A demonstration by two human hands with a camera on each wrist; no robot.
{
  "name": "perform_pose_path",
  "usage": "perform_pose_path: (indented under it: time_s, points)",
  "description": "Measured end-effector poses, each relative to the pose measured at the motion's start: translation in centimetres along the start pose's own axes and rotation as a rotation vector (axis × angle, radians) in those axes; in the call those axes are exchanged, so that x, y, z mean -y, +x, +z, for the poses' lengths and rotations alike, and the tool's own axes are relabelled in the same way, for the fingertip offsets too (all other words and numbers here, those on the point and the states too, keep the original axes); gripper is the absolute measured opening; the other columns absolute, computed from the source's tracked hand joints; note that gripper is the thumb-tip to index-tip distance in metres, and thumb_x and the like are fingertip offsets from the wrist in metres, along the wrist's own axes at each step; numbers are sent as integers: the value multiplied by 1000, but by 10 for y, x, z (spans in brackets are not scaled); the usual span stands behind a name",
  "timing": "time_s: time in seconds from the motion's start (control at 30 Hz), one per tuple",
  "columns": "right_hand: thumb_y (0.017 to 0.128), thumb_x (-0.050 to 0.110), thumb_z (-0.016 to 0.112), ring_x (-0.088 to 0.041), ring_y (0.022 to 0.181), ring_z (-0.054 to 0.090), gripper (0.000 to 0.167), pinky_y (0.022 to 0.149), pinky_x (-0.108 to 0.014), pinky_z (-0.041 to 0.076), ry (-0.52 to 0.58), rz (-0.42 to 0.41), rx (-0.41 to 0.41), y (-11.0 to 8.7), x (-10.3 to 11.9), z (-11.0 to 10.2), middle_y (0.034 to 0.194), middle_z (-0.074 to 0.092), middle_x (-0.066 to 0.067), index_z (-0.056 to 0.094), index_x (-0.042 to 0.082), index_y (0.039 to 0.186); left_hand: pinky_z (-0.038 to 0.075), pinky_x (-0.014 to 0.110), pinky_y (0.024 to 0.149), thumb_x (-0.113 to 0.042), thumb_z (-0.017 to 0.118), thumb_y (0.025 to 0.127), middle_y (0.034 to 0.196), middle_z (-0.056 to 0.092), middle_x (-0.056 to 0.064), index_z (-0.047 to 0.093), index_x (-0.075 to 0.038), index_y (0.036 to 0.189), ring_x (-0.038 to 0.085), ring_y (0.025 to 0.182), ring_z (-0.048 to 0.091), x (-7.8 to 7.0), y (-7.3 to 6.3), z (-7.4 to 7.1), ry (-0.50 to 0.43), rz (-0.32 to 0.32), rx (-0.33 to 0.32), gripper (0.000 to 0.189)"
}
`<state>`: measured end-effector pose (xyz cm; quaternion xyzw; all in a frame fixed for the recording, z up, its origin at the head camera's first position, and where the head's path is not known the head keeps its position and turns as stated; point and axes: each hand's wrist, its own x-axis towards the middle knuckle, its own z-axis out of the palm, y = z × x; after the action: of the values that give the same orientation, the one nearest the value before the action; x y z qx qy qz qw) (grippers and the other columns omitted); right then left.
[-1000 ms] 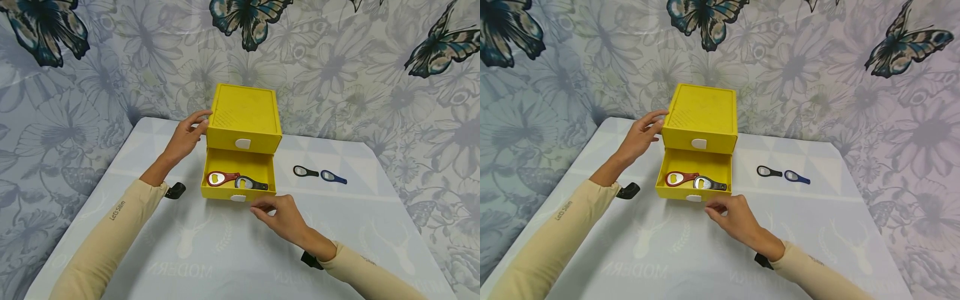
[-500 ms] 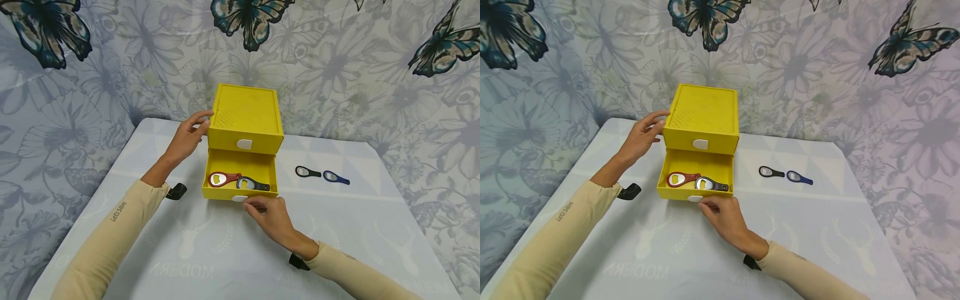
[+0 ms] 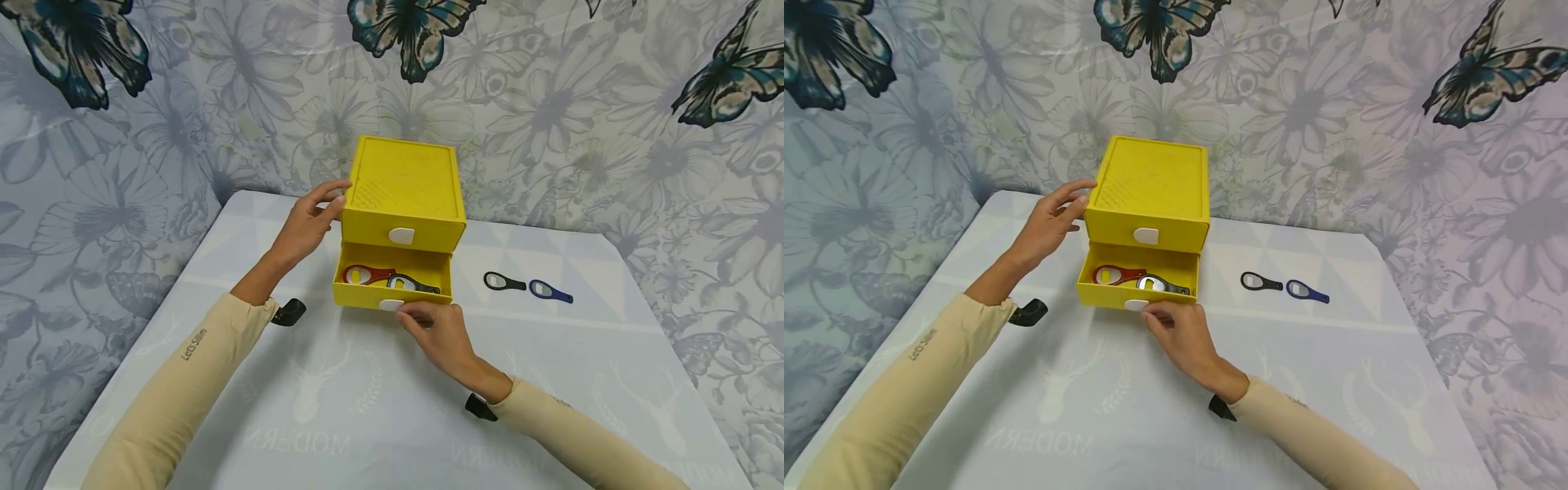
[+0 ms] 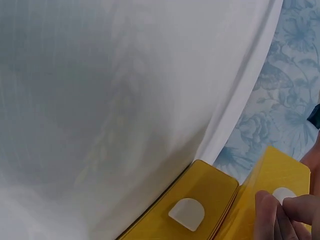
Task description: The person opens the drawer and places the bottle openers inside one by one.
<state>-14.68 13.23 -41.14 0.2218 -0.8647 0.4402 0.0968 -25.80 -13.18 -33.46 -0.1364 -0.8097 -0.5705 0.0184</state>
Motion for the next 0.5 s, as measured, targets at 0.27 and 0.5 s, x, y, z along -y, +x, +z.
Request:
perform_pose_path:
  time_s: [0.27, 0.5]
  points:
    - [91, 12, 75, -12, 79, 75, 9, 69, -25, 60, -35, -26, -48, 20, -12, 1, 88, 78, -4, 78, 5, 96, 46, 44, 89, -43, 47, 106, 141, 52, 13, 47, -30, 149, 31, 112, 61, 1, 1, 0, 1, 4, 4, 45]
    - [93, 14, 73, -15, 81, 76, 11, 71, -28, 60, -41, -19, -64, 33, -20, 2, 90, 78, -6, 78, 5, 97, 46, 43, 89, -41, 47, 106, 139, 53, 13, 47, -29, 149, 30, 110, 60, 0, 0, 0, 3, 5, 2, 45]
